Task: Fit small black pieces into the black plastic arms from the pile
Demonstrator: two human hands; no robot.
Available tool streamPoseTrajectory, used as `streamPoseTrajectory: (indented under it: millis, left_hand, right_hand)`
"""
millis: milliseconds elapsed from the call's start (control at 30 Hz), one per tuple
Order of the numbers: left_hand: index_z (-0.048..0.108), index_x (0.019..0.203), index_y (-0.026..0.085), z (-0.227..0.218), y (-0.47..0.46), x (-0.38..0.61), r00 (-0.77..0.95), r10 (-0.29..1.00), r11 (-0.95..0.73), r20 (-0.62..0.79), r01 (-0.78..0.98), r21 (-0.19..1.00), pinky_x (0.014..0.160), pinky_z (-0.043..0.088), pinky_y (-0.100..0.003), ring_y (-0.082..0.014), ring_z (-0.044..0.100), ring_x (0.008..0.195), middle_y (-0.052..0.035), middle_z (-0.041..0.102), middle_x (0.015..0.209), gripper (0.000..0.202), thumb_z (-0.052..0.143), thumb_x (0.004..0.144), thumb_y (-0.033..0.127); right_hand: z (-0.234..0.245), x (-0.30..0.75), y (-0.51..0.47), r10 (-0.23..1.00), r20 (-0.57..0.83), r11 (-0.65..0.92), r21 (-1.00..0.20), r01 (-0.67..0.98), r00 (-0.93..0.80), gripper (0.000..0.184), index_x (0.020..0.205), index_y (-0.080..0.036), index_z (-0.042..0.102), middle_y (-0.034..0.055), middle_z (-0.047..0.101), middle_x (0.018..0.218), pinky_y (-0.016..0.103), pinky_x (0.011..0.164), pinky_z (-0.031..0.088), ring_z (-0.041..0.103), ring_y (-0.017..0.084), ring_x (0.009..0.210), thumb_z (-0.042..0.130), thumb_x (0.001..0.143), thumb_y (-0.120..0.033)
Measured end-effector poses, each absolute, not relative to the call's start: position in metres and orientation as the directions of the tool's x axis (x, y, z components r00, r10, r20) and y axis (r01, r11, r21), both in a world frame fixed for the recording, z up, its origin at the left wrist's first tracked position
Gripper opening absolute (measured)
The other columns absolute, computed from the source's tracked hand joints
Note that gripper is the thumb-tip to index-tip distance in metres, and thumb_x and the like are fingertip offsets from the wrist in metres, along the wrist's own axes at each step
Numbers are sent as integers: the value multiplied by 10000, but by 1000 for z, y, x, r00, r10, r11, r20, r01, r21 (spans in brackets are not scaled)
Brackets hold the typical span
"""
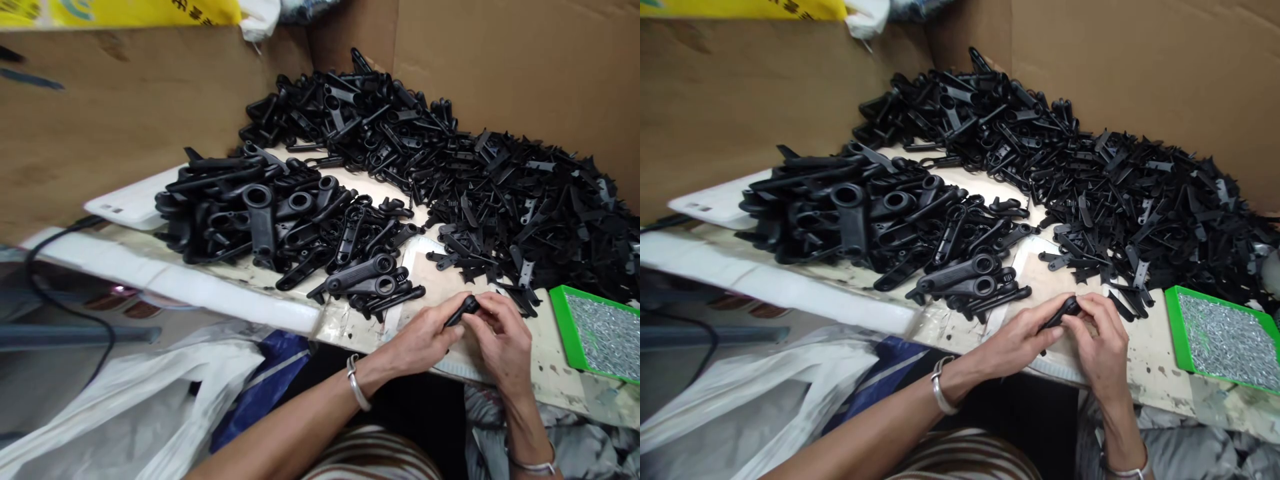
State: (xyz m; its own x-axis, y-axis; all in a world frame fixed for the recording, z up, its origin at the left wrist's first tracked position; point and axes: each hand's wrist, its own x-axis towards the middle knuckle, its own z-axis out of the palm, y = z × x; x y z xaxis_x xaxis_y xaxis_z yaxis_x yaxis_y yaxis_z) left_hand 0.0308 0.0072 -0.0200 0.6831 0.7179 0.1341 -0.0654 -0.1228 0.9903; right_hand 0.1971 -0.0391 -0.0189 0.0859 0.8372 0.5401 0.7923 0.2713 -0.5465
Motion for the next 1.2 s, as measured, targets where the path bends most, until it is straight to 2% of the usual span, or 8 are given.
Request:
streamPoseTrajectory:
  millis: [233, 367, 533, 667, 900, 1067, 1100, 1200]
  left_hand:
    - [628, 1217, 212, -9, 4, 25, 631, 771, -168, 90, 65, 984, 691, 473, -212, -123, 603, 708, -7, 700, 890, 318, 440, 970, 279]
    - [515, 1357, 188, -8, -1, 20, 672, 735, -208, 92, 94, 974, 629, 475, -214, -122, 595, 633, -25, 676, 816, 412, 360, 1000, 321]
    - [241, 1521, 163, -5, -6, 18, 715, 697, -202, 50, 130, 971, 653, 490, -237, -141, 625, 659, -21, 662, 748, 557, 363, 991, 282]
    - [335, 1475, 150, -7, -2, 21, 649, 755, -263, 93, 170, 950, 526, 433, -208, -114, 537, 500, 22, 586, 631, 488, 300, 1011, 301]
    - [338, 1425, 84, -21, 6, 20, 551, 760, -645, 346, 566, 514, 535, 461, -231, -151, 644, 588, -22, 663, 705, 419, 318, 1027, 217]
    - [431, 1348, 99, -22, 9, 12, 642, 647, -746, 411, 646, 165, 571, 507, -268, -168, 626, 665, -15, 608, 785, 431, 472, 920, 69]
    - [461, 1323, 95, -21, 10, 11, 659, 628, -757, 415, 640, 128, 601, 521, -280, -176, 627, 715, -34, 613, 833, 433, 491, 893, 51]
    - [556, 1217, 67, -21, 13, 12, 673, 604, -762, 426, 644, 63, 666, 528, -289, -198, 615, 870, -109, 622, 1011, 350, 505, 870, 62]
  right_hand:
    - [-9, 211, -56, 992, 112, 67, -857, 511, 57, 305, 1105, -214, 715, 117, 678, 1202, 313, 831, 600, 689, 211, 1003, 696, 835, -354]
    - [-6, 215, -56, 992, -74, -109, -901, 420, 101, 447, 1217, -208, 686, 106, 702, 1217, 361, 936, 563, 687, 238, 1056, 656, 852, -465]
    - [-5, 204, -53, 993, -110, -114, -905, 409, 35, 415, 1156, -226, 732, 82, 721, 1187, 360, 889, 576, 696, 260, 1040, 589, 884, -506]
    - [-6, 184, -48, 976, -26, -127, -877, 463, 217, 400, 1076, -219, 763, 82, 745, 1126, 396, 904, 567, 706, 267, 1001, 573, 887, -517]
    - [13, 194, -3, 991, -126, -93, -891, 444, -45, 423, 1081, -193, 751, 88, 765, 1026, 368, 805, 591, 721, 227, 887, 549, 902, -519]
    - [41, 229, 67, 981, 141, -24, -591, 806, 133, 361, 1097, -161, 727, 103, 767, 995, 315, 692, 582, 728, 216, 822, 527, 910, -396]
    - [45, 233, 84, 976, 187, -27, -420, 907, 115, 345, 1109, -175, 725, 89, 771, 980, 316, 730, 577, 729, 210, 827, 498, 922, -354]
    - [54, 237, 130, 969, 222, -45, -254, 966, 104, 303, 1106, -202, 736, 86, 756, 1077, 352, 926, 510, 698, 237, 1010, 520, 904, -267]
